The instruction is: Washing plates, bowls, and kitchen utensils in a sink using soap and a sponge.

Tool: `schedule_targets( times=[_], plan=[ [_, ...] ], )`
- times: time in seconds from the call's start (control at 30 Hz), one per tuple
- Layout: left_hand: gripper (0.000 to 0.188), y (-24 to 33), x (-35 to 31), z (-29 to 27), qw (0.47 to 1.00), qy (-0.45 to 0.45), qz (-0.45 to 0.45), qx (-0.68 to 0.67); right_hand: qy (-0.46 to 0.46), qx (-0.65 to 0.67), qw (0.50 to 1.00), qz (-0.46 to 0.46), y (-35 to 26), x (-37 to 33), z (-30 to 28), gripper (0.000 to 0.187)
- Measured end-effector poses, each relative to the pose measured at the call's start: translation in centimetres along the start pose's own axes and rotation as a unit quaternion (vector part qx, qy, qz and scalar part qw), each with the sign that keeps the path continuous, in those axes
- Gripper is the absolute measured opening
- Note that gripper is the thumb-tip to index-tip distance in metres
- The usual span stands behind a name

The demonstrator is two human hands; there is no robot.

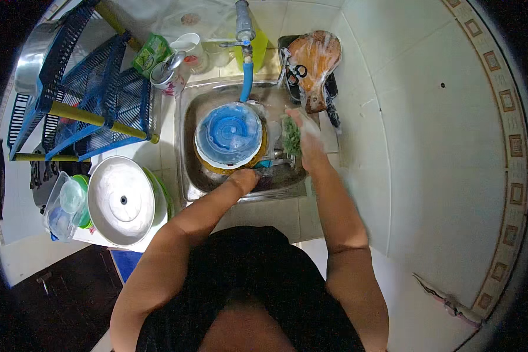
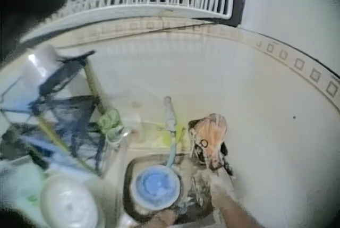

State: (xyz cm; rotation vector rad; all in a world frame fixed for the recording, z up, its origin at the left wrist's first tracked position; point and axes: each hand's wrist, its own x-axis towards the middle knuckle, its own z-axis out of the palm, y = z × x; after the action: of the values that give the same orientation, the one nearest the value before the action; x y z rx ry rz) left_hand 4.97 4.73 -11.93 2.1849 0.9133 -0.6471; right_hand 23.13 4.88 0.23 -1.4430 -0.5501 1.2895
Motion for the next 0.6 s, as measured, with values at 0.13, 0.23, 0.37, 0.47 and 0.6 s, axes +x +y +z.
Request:
schedule_targets(
  times=[0.13, 0.23, 0.37, 0.47, 0.6],
  plan=[
    [0.033, 0.1, -0.6, -0.5, 0.999, -0.011, 0.016, -0.026, -0.033, 0.076, 0.990, 0.116, 2.1, -2.0, -0.6, 0.028],
    [0.035, 0.3, -0.9, -0.8, 0.998, -0.015, 0.030, -0.047, -0.001, 0.021, 0.995, 0.093, 4.6, -3.1, -0.9, 0.028],
    [0.038, 0.4, -1.2, -1.1, 0.996, -0.021, 0.051, -0.074, 0.019, 0.034, 0.993, 0.110, 4.7, -5.5, -0.3, 0.029],
    [0.041, 0.4, -1.4, -1.4, 0.993, -0.028, 0.068, -0.092, 0.016, 0.070, 0.989, 0.129, 5.1, -6.2, -0.1, 0.029],
    [0.045, 0.2, -1.9, -1.8, 0.989, -0.040, 0.086, -0.117, -0.006, 0.121, 0.983, 0.137, 6.7, -6.2, -1.2, 0.027]
  ],
)
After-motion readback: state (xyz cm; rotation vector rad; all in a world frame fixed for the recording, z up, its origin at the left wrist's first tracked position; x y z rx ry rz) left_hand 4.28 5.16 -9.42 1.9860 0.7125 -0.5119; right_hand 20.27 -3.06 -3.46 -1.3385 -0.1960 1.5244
